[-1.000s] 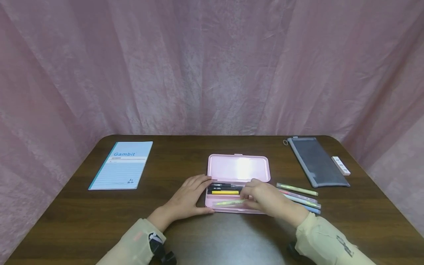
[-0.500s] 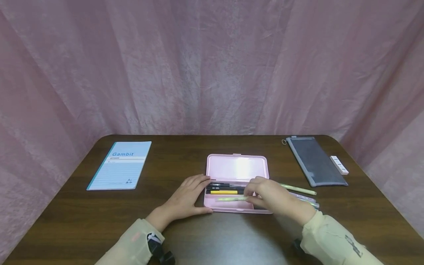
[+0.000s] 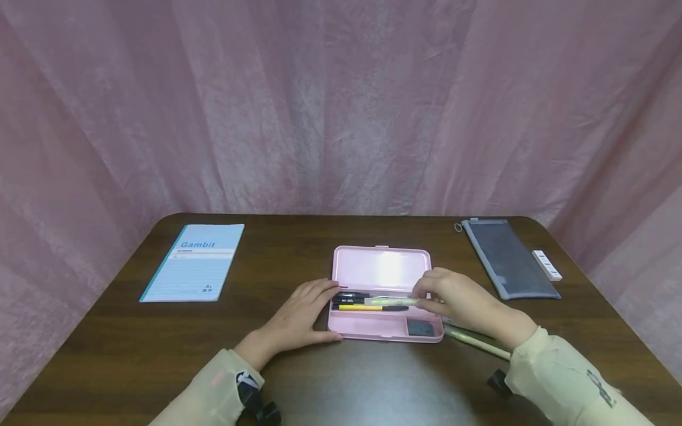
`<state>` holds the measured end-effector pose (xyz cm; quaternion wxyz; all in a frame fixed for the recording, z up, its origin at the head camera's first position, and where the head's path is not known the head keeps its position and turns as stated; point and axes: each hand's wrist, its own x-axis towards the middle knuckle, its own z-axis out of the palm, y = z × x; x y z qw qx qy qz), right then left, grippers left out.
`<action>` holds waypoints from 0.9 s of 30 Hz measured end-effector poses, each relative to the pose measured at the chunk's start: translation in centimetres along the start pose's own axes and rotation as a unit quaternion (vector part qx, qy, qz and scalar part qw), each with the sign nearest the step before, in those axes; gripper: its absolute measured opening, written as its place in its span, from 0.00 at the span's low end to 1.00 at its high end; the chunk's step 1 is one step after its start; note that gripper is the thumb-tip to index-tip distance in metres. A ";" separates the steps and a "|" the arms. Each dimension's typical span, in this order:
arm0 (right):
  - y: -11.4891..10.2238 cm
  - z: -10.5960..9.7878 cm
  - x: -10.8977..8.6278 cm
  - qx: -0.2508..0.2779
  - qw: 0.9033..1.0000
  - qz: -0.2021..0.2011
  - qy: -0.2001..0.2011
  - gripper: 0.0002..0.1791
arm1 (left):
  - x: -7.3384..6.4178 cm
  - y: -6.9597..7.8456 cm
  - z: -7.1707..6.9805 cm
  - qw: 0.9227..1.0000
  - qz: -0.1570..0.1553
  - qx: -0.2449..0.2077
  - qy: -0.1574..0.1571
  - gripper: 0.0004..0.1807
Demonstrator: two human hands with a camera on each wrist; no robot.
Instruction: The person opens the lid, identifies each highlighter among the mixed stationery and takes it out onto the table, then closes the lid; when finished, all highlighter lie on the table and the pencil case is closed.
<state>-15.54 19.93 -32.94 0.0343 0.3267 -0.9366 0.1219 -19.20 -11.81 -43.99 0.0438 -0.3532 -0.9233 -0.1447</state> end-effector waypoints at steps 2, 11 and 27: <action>0.3 -0.4 -0.2 0.002 1.000 0.010 0.002 0.04 | 0.0 0.0 0.0 1.000 0.001 0.001 0.002 0.52; 2.0 -1.2 -1.2 0.001 0.998 0.040 0.040 0.05 | -0.1 -0.1 -0.2 1.000 -0.006 -0.006 -0.003 0.51; 5.0 -0.7 -3.7 -0.004 0.992 0.108 0.065 0.06 | -0.1 0.1 -0.1 1.000 -0.004 -0.013 -0.004 0.51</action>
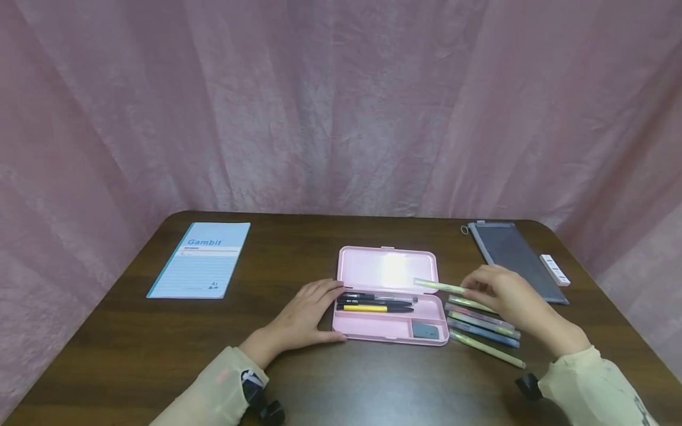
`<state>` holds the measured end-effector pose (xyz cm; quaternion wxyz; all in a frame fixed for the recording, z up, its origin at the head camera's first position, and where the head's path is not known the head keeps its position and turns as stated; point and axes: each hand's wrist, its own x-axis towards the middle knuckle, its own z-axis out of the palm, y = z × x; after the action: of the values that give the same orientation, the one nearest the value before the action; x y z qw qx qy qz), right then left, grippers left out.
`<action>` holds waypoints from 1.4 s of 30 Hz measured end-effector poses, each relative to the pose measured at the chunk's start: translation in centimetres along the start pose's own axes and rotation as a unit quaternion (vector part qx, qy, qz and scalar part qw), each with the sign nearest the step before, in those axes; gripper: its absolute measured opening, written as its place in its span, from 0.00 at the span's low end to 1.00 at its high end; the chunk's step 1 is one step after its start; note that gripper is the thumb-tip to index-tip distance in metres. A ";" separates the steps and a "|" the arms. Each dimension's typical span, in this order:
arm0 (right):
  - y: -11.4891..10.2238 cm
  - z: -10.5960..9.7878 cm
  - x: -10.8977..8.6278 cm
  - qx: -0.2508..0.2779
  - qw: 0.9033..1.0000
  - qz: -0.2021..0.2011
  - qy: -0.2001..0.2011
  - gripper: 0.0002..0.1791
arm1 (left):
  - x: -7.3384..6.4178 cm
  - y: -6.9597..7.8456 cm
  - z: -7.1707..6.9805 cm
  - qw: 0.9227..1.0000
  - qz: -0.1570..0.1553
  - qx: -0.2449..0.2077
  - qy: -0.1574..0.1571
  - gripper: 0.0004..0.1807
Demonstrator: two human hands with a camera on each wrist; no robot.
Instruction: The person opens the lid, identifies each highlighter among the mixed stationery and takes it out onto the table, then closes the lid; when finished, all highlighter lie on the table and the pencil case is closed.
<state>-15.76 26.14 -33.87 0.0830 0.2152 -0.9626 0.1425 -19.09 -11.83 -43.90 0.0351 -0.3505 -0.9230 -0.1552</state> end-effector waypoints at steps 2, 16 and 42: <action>0.6 0.2 -0.2 -0.004 1.000 -0.004 0.009 0.06 | 0.0 0.0 0.0 1.000 -0.001 0.002 0.001 0.51; 3.9 0.8 -1.8 -0.031 0.999 0.024 0.033 0.06 | 0.1 0.2 0.0 1.000 -0.004 -0.003 -0.005 0.51; 7.1 2.2 -2.4 -0.028 0.999 0.043 0.007 0.04 | 0.0 0.1 0.1 1.000 -0.002 -0.002 -0.004 0.51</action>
<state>-16.91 32.58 -38.18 0.0899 0.1697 -0.9740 0.1203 -19.06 -11.76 -43.98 0.0305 -0.3492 -0.9235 -0.1557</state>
